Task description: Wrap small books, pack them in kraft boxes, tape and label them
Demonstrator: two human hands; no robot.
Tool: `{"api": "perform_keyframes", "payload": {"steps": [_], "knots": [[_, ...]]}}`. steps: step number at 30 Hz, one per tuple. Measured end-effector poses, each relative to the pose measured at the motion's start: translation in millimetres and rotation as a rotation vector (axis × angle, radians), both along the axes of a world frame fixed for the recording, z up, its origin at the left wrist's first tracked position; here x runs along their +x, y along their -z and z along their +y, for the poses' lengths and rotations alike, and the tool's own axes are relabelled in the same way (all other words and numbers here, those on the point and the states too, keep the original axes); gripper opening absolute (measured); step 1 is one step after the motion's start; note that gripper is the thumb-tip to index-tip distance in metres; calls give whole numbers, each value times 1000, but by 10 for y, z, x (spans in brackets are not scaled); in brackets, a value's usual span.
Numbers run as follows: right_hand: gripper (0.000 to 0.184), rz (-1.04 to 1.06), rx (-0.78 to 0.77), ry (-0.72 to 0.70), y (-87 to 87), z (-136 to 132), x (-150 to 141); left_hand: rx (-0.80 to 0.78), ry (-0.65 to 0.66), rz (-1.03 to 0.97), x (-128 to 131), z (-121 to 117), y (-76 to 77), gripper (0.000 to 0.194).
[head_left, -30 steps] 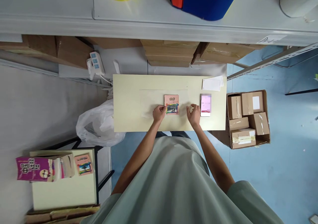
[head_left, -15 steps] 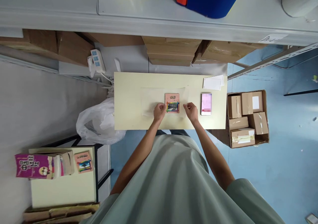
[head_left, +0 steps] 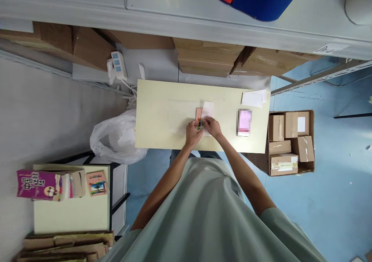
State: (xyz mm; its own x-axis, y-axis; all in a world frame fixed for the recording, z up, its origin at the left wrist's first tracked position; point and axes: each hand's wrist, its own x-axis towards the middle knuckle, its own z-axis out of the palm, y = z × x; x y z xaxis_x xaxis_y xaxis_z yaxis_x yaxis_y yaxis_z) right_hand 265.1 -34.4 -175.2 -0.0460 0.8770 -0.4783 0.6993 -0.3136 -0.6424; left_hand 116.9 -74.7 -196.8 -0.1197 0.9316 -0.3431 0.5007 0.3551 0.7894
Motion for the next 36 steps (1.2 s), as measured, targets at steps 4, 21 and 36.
{"api": "perform_keyframes", "payload": {"steps": [4, 21, 36], "knots": [[14, 18, -12, -145, -12, 104, 135, 15, 39, 122, 81, -37, 15, 46], [29, -88, 24, -325, 100, 742, 179, 20, 124, 245, 434, 71, 53, 62], [60, -167, 122, -629, -148, 625, 451, -158, 396, 538, 394, 234, -370, 41]]}}
